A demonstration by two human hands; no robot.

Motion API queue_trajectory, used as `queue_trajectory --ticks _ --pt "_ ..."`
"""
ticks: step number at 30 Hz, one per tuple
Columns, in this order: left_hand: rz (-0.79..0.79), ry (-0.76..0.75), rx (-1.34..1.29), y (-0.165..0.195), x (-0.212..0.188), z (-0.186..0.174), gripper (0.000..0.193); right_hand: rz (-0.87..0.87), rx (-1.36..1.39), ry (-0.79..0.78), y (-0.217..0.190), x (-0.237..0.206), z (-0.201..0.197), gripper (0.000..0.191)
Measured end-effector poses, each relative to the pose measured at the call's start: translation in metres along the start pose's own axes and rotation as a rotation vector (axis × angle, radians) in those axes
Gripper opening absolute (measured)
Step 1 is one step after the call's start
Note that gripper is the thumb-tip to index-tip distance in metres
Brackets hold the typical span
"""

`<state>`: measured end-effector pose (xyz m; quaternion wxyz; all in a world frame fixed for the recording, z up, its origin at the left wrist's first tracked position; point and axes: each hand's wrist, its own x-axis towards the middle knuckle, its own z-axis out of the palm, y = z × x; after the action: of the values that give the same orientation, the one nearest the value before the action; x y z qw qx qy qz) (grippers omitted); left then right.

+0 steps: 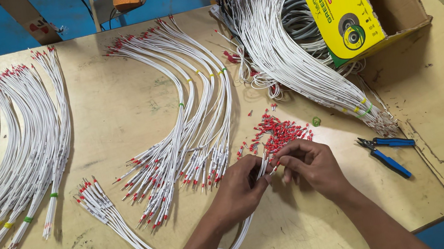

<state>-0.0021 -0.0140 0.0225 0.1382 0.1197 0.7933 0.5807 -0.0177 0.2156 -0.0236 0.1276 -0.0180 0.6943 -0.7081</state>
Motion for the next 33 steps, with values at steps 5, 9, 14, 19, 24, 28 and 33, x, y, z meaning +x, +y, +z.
queue_trajectory --ticks 5,9,14,19,24,28,33 --pt "0.007 0.01 -0.014 0.0 0.0 0.0 0.017 0.004 0.009 -0.033 -0.002 -0.002 0.005 0.014" --pt "0.012 0.013 -0.018 0.001 0.0 0.0 0.017 0.001 0.043 -0.004 -0.004 -0.002 0.01 0.02" --pt "0.02 0.034 -0.025 0.003 -0.001 0.0 0.017 -0.033 -0.021 0.195 -0.013 0.0 -0.001 0.018" --pt "-0.083 0.033 -0.074 0.003 0.001 0.002 0.019 -0.15 -0.604 0.318 -0.031 -0.004 -0.02 0.011" --pt "-0.07 0.046 -0.058 -0.001 0.003 0.003 0.022 -0.017 -0.922 0.203 -0.05 -0.011 -0.013 0.012" --pt "-0.051 0.053 -0.049 -0.006 0.004 0.002 0.026 -0.023 -1.003 0.139 -0.06 -0.012 -0.005 0.014" --pt "-0.062 0.046 -0.049 -0.005 0.006 0.001 0.028 0.033 -1.011 0.14 -0.053 -0.011 -0.008 0.012"
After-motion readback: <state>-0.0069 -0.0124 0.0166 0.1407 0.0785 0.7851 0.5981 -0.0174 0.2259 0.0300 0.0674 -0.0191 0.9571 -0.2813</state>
